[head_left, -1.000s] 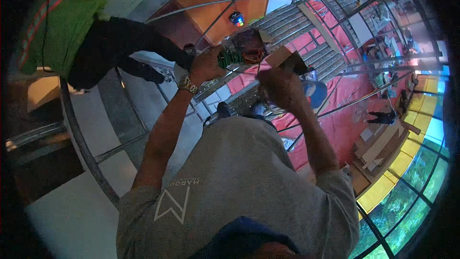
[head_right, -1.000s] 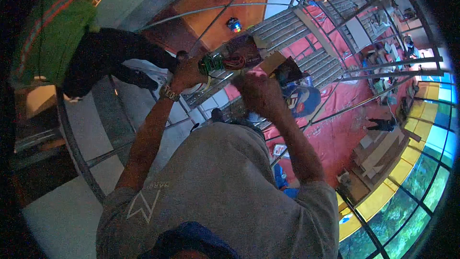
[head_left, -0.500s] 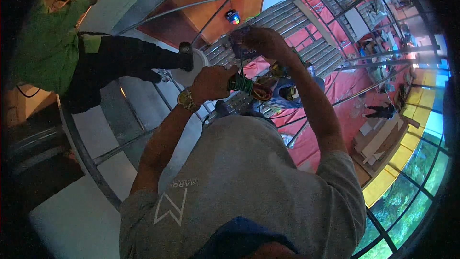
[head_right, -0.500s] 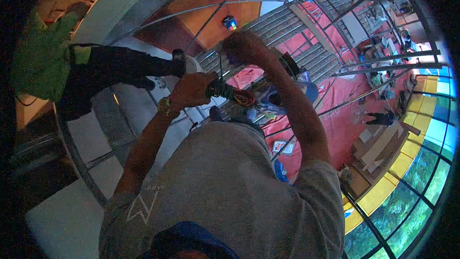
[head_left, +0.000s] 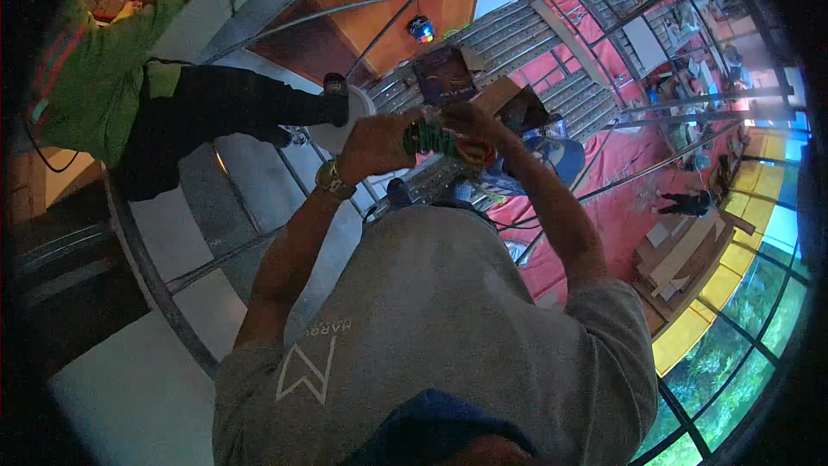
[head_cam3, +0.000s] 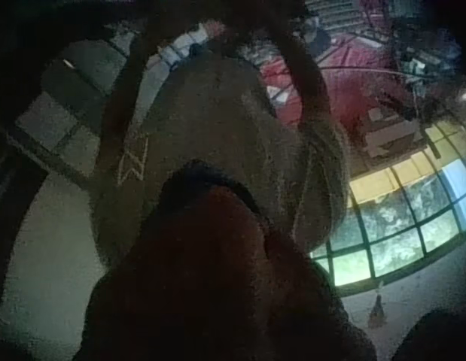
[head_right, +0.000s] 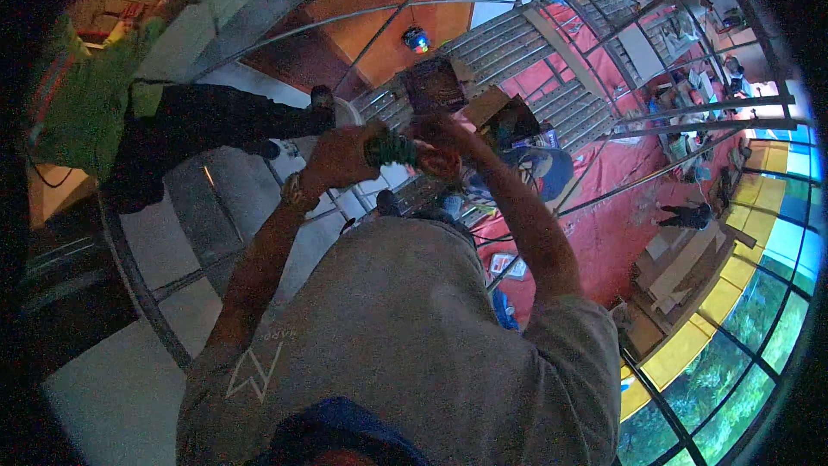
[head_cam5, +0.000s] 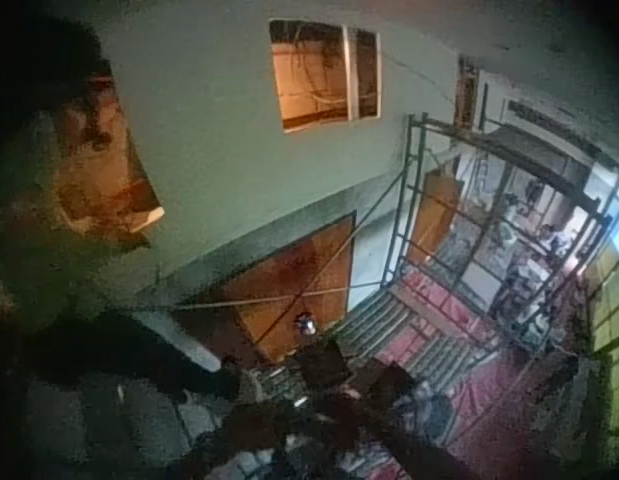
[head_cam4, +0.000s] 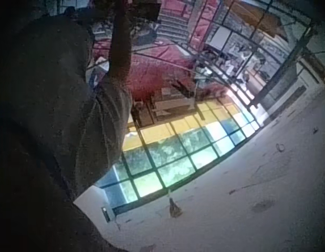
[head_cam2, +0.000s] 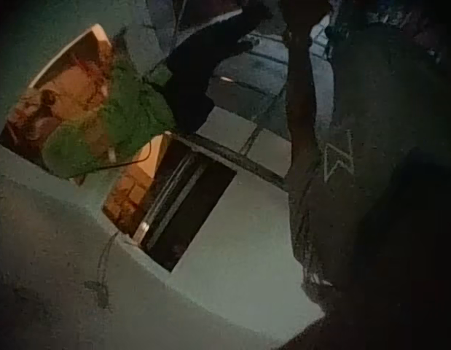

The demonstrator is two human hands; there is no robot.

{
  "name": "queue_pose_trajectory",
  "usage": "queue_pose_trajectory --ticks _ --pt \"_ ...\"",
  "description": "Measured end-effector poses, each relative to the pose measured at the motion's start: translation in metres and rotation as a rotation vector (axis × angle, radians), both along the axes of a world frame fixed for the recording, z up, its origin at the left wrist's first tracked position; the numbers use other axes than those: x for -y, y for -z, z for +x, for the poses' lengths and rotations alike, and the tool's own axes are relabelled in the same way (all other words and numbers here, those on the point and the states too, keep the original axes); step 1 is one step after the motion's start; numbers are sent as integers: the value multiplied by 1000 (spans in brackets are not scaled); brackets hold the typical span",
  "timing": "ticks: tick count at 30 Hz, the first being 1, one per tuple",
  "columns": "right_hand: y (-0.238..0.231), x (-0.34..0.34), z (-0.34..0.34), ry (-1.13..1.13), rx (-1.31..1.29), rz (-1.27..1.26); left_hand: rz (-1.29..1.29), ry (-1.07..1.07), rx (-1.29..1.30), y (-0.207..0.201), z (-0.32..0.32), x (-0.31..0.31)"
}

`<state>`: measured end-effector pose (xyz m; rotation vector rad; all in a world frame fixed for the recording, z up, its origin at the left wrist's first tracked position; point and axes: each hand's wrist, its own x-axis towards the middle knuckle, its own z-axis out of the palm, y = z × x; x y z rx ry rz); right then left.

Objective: The person organizes a bundle of electrical cables by hand while standing on scaffolding.

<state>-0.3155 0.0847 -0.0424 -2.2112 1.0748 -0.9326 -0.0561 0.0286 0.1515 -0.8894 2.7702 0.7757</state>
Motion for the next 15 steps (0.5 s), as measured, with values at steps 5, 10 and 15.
queue_pose_trajectory --ticks 5,10,15 --pt "-30 -98 60 179 176 311 -58 -217 -37 15 8 29" --pt "-108 -108 75 304 -102 416 -51 -187 80 48 1 27" --pt "-146 -58 33 385 -556 124 -107 -162 141 72 -13 8"
